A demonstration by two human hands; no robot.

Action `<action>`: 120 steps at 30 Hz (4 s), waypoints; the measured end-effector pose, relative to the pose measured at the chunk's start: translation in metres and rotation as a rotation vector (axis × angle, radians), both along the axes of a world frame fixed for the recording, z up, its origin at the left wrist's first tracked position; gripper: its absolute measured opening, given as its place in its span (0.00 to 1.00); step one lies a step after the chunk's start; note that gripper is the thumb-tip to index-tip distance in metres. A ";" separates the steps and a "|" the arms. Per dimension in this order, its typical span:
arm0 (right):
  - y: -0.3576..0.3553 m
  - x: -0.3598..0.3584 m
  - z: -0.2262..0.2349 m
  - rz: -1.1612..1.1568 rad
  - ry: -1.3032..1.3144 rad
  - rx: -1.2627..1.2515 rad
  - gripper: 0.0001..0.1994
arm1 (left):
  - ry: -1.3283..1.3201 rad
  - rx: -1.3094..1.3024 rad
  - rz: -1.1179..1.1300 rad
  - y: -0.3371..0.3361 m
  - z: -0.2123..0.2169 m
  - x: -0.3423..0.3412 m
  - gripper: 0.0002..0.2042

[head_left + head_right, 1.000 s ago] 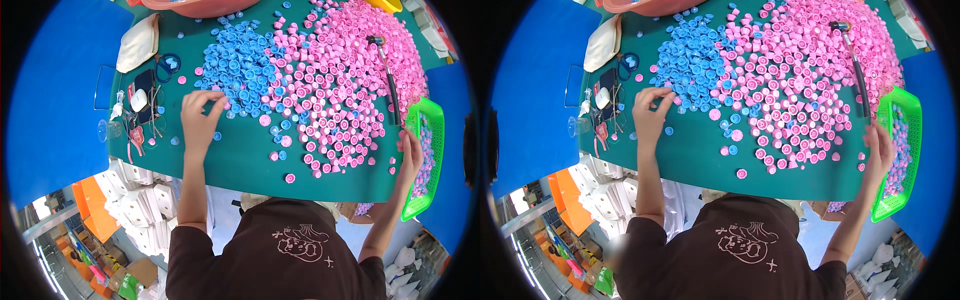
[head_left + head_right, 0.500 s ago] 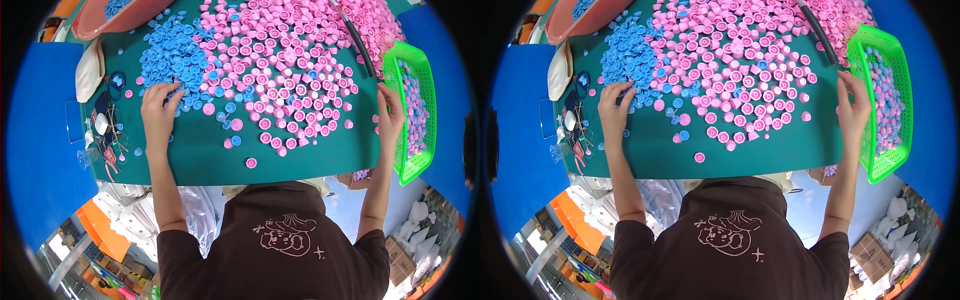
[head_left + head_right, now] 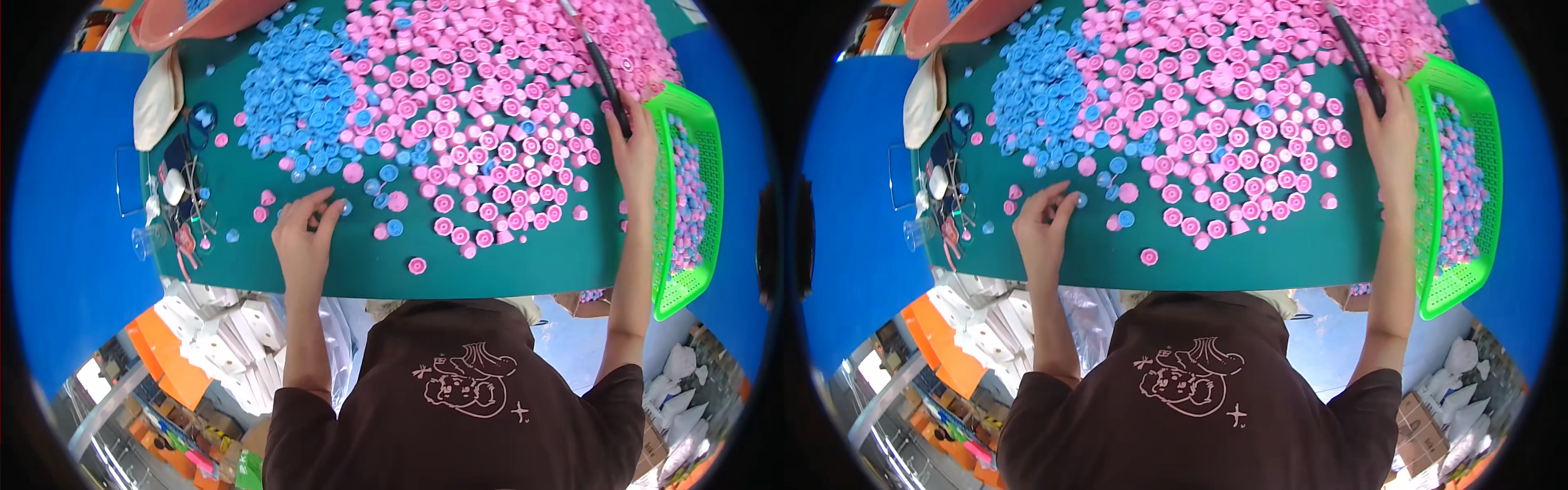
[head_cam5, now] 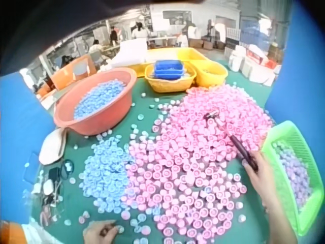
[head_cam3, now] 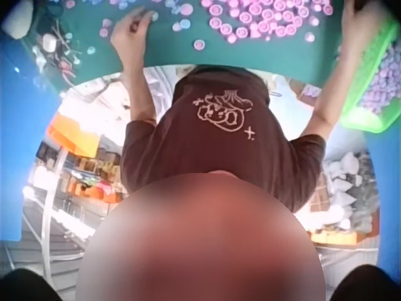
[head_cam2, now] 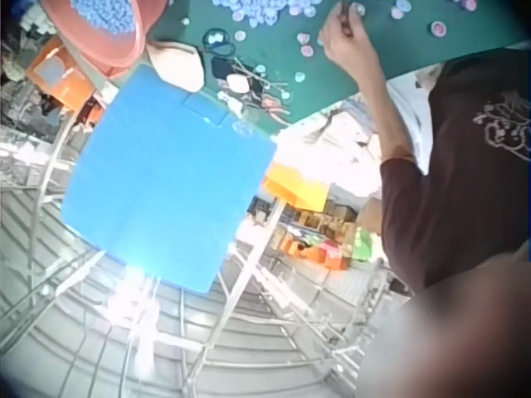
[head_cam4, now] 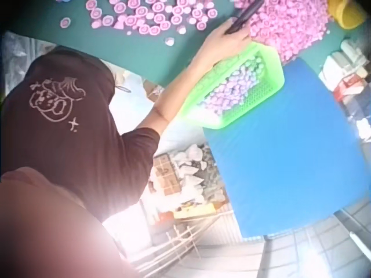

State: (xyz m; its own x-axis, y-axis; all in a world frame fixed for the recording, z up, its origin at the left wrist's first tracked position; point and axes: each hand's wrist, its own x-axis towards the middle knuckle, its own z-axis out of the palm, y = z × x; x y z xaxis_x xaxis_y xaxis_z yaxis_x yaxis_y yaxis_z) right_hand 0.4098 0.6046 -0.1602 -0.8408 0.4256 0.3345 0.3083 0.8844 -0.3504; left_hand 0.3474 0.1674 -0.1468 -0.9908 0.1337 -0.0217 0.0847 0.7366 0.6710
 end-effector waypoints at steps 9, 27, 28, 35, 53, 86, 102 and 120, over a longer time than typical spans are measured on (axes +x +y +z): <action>0.031 -0.010 -0.018 0.023 0.141 -0.114 0.15 | 0.221 0.009 -0.299 -0.010 -0.023 0.010 0.12; -0.120 0.101 0.040 0.219 -0.124 -0.945 0.16 | 0.240 0.209 -0.576 0.073 -0.013 0.010 0.13; -0.118 0.107 0.038 0.215 -0.225 -0.917 0.16 | 0.229 0.203 -0.578 0.073 -0.014 0.010 0.13; -0.132 0.124 0.040 0.293 -0.184 -1.037 0.16 | 0.235 0.151 -0.600 0.075 -0.017 0.010 0.13; -0.143 0.123 0.052 0.314 -0.325 -0.693 0.19 | 0.228 0.053 -0.626 0.073 -0.012 0.009 0.14; -0.143 0.127 0.042 0.130 -0.204 -1.015 0.20 | 0.346 0.038 -0.449 0.016 -0.021 -0.017 0.10; -0.146 0.157 0.042 0.253 -0.224 -0.751 0.21 | 0.291 0.157 -0.512 0.065 -0.022 0.043 0.12; -0.161 0.148 0.045 0.499 -0.234 -0.414 0.25 | 0.286 0.135 -0.344 0.027 -0.008 0.021 0.10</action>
State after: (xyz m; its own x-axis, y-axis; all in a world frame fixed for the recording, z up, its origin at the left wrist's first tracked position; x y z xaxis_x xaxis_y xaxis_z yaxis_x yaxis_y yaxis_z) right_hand 0.5574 0.4437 -0.1155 -0.9997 0.0224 0.0136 0.0077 0.7477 -0.6640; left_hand 0.3686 0.1941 -0.1548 -0.8522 0.4381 0.2861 0.5041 0.5408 0.6733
